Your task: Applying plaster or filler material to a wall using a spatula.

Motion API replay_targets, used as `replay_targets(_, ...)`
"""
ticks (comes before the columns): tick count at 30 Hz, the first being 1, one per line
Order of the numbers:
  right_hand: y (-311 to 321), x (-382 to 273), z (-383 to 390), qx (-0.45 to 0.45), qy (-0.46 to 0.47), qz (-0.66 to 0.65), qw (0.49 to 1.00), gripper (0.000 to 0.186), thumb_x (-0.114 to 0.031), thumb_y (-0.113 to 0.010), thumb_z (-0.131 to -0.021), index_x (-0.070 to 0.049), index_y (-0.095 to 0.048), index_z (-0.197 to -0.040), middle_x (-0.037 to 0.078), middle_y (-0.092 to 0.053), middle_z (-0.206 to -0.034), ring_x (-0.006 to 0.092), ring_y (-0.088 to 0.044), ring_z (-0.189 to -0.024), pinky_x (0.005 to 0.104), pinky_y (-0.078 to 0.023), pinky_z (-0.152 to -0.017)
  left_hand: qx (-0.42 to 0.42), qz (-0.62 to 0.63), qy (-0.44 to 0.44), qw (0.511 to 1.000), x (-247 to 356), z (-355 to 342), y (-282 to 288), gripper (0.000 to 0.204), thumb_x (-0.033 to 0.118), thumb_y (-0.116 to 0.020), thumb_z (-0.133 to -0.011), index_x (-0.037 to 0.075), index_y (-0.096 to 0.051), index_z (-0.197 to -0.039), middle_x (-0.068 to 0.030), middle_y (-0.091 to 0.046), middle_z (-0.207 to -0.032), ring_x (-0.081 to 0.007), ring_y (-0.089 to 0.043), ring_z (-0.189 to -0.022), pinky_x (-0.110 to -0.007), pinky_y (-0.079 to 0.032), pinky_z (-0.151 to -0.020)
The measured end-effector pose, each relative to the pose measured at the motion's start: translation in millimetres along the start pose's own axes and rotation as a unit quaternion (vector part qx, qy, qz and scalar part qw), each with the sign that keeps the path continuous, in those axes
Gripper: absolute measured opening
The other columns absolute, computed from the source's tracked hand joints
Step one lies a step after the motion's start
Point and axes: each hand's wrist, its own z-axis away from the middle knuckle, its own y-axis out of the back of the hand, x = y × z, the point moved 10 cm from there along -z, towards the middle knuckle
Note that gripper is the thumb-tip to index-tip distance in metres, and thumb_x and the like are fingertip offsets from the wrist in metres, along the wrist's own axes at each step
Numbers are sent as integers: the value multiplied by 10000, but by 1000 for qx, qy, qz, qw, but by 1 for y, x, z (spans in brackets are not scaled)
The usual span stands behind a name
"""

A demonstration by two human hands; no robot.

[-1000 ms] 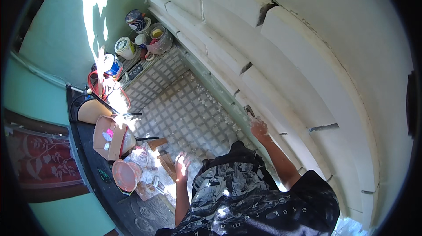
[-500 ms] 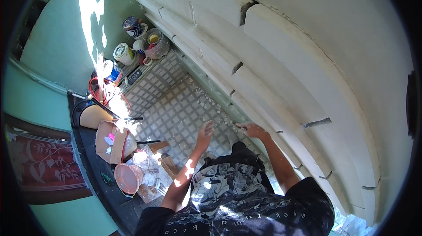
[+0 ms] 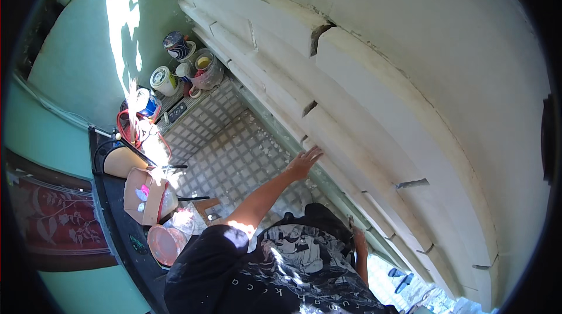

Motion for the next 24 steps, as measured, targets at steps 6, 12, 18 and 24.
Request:
replay_targets(6, 11, 23, 8, 28, -35, -111, 993, 394, -307, -396, -953, -44, -595, -1169, 220, -634, -1056, 268, -613, -1004, 352, -431, -858, 60, -141, 154, 976, -40, 10, 13, 802, 123, -574, -744, 75, -186, -1444, -95, -154, -1515, -273, -170, -1391, -423, -253, -1076)
replay_targets(12, 45, -8, -16, 31, 55, 83, 995, 345, -136, -512, -840, -64, -594, -1167, 232, -615, -1032, 404, -586, -953, 445, -446, -829, 78, -32, 156, 984, -16, 10, 21, 804, 134, -560, -746, 69, -171, -1447, -129, -128, -1517, -309, -165, -1388, -441, -250, -1074)
replay_targets(18, 66, -81, -28, -159, 54, 243, 955, 317, -166, -560, -754, -65, -581, -1054, 218, -620, -940, 391, -578, -946, 479, -445, -824, 56, -118, 296, 946, -47, 23, 0, 808, 215, -576, -759, 23, -176, -1434, -141, -156, -1509, -321, -252, -1355, -449, -284, -1049)
replay_targets(24, 84, -190, -25, -115, 108, 193, 968, 388, -213, -538, -811, -56, -542, -1166, 210, -600, -1070, 387, -552, -1017, 465, -419, -894, -5, 61, 403, 913, -81, 88, -38, 754, 233, -576, -766, 11, -239, -1404, -166, -538, -1183, -319, -509, -1107, -443, -386, -918)
